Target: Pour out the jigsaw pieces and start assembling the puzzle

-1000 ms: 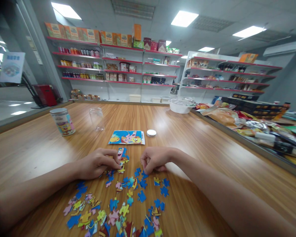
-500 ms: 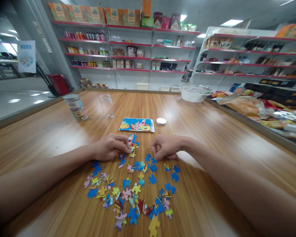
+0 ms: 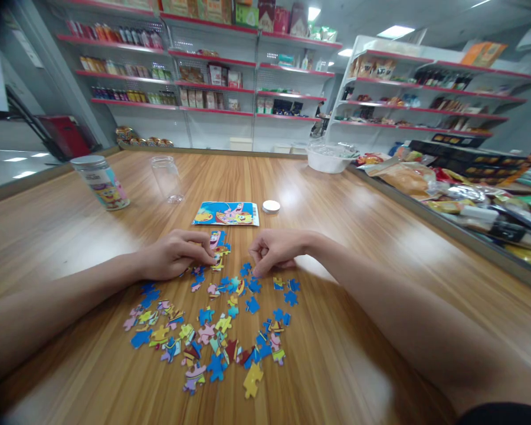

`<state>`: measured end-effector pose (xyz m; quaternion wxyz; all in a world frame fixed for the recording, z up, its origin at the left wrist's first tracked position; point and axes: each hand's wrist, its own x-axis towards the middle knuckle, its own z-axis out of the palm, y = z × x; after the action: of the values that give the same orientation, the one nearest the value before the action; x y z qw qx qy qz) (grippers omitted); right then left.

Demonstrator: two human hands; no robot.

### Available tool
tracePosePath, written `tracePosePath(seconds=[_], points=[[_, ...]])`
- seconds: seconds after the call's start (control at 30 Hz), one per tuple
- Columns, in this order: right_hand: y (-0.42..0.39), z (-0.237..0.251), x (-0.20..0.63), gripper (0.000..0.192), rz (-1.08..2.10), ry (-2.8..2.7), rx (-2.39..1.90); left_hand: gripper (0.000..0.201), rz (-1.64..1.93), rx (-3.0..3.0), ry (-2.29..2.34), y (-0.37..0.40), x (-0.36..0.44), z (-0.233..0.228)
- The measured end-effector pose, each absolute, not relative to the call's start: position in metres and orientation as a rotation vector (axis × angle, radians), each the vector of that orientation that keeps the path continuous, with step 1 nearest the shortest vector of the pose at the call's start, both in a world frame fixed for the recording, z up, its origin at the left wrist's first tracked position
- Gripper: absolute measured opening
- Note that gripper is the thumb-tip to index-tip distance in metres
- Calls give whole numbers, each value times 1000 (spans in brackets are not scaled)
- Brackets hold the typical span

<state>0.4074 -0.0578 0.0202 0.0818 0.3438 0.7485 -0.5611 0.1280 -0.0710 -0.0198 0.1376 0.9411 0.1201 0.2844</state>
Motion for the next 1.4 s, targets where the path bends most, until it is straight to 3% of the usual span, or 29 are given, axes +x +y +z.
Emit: tracePosePath(seconds=[0.3,0.43,0.57,0.63,0.83,1.23,1.4], points=[[-74,34,395,36,-1281,2387,985,36,843,2710,336,-72,129,-19],[-87,23,381,34,-1135,2866,921,37,839,2717,362,-72,128,-18],[-101,2,368,32,-327,3543,851,36,838,2695,376,-72,128,-19],[-106,-5,365,31,-180,3633,719,35,846,2669,385,-72,128,-20],[-114,-6,363,15,-204,3685,598,34,864,2583,401,-72,130,-20],[-124,-11,358,21,-271,3594,470,37,865,2473,429,-70,130,-21],[-119,-10,359,16,-204,3761,631,41,1014,2017,609,-68,128,-15]])
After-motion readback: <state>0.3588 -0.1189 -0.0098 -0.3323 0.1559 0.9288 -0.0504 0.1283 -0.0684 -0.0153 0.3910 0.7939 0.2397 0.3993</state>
